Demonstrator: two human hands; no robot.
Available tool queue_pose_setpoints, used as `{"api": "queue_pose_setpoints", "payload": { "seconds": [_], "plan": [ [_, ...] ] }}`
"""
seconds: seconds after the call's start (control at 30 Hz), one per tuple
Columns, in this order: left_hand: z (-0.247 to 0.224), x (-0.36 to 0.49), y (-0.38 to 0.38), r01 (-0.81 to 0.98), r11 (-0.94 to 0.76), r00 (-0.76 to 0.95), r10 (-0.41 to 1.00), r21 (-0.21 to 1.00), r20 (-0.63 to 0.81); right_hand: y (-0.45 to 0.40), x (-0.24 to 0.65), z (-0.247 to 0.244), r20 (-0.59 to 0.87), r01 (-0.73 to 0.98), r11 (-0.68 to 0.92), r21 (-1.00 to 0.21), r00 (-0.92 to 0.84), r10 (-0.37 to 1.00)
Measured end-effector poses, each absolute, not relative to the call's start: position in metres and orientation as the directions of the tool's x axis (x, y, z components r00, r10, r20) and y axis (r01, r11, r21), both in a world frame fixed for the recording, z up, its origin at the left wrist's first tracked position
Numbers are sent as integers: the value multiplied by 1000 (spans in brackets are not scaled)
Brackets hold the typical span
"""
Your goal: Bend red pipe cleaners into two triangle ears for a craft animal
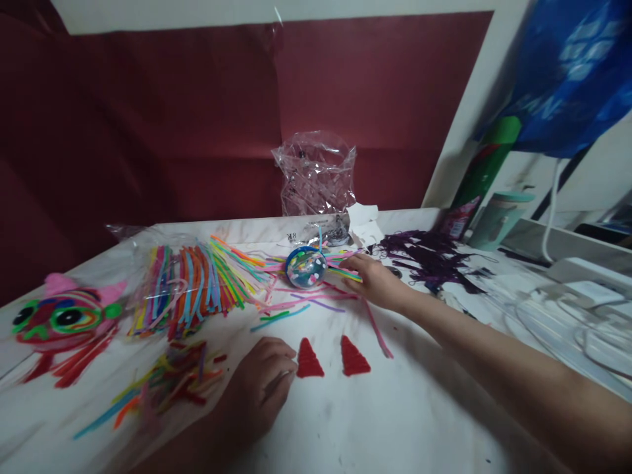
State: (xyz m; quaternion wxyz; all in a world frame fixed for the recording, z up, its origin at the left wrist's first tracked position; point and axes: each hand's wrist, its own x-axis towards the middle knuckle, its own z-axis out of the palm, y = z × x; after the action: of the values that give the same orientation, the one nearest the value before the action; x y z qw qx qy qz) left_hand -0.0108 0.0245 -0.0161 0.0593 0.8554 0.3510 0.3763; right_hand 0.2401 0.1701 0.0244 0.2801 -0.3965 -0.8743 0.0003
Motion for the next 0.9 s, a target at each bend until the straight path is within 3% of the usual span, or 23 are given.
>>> {"api": "queue_pose_setpoints", "payload": {
  "seconds": [0.37,0.53,0.9],
  "plan": [
    [-17,-11,24,543,-732,464,671,412,579,208,196,43,456,574,793,-204,-661,595],
    [-19,-12,24,538,-731,467,674,421,572,226,172,35,320,525,759,-386,-695,644],
    [-20,-13,21,564,-715,424,680,413,598,196,188,33,375,446,619,-646,-521,767]
  ]
}}
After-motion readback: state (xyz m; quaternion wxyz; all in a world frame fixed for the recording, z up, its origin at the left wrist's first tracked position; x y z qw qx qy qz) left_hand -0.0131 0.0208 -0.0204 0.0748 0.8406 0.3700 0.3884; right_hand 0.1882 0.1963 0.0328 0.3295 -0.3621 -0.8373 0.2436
